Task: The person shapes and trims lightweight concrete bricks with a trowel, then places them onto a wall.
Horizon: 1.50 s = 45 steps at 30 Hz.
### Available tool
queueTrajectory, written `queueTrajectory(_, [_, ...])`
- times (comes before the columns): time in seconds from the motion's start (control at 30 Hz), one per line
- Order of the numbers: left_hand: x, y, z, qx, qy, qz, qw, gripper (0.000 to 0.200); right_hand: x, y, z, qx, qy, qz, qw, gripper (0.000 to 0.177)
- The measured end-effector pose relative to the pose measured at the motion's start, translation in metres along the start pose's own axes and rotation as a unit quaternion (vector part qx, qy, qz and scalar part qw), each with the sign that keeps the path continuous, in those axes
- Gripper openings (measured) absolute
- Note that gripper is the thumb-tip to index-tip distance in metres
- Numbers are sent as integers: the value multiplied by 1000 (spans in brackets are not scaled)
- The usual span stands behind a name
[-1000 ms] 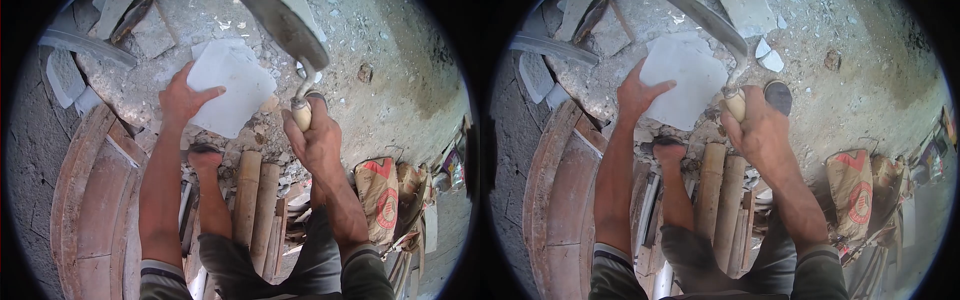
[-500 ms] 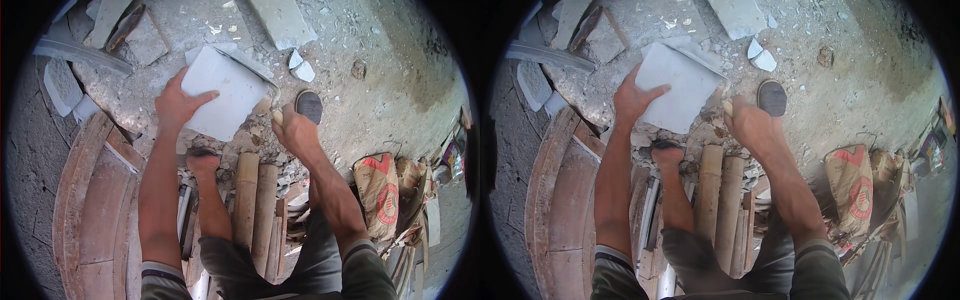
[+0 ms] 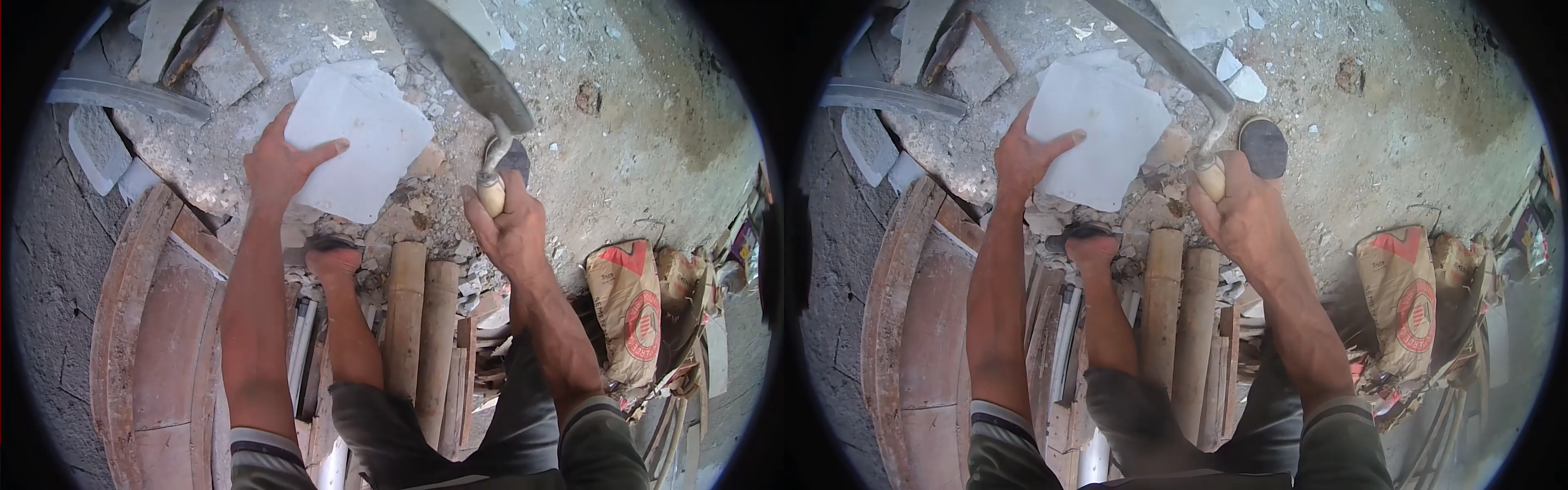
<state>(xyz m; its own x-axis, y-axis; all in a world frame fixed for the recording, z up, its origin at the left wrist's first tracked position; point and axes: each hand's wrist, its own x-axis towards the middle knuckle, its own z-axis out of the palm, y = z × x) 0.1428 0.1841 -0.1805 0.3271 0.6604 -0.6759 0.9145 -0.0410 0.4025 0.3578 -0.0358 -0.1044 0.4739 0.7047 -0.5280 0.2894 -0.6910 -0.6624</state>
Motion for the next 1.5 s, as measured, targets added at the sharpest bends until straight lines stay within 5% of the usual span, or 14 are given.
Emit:
queueTrajectory(0.13, [4, 14, -7, -18, -12, -6, 1000, 92, -2, 17, 31, -20, 32, -67, 997, 27])
queueTrajectory(0.17, [3, 14, -5, -21, -9, -2, 1000, 92, 11, 25, 33, -184, -152, 22, 971, 26])
queueTrajectory(0.2, [2, 10, -2, -15, 5, 14, 1000, 93, 8, 28, 30, -186, -147, 22, 971, 26])
queueTrajectory(0.47, [10, -3, 0, 0, 1, 2, 1000, 96, 10, 3, 18, -34, 143, -114, 983, 28])
queueTrajectory(0.53, [9, 3, -2, 5, -13, 6, 1000, 98, 20, 33, 32, -222, -158, -8, 962, 30])
queueTrajectory(0.8, [3, 11, -5, 29, -4, -13, 999, 94, 11, -13, 19, 39, 73, 11, 997, 28])
queueTrajectory(0.93, [4, 8, 0, 32, 33, 16, 999, 87, 37, 28, 33, -197, -128, -33, 971, 27])
queueTrajectory(1.0, [10, 2, -5, 31, 27, 3, 999, 98, 38, -12, 6, -191, -146, -8, 971, 28])
queueTrajectory(1.13, [9, -4, 1, -13, -19, -22, 1000, 109, 25, -47, 3, -32, 39, -17, 999, 29])
queueTrajectory(1.23, [8, 3, -2, 21, -3, 9, 1000, 108, 40, -10, 39, -197, -166, 27, 966, 32])
queueTrajectory(1.33, [9, -3, -1, 36, 8, 10, 999, 106, 40, -13, 13, -168, -165, 56, 970, 34])
queueTrajectory(1.4, [6, -4, 1, 19, -4, 6, 1000, 106, 30, -28, 7, -154, -122, 55, 979, 34])
queueTrajectory(1.47, [5, -1, -2, -6, -1, 1, 1000, 105, 22, -36, 13, -24, 73, -26, 997, 35])
queueTrajectory(1.5, [5, 4, -4, -4, -11, -11, 1000, 105, 19, -19, 28, 1, 54, 9, 999, 35])
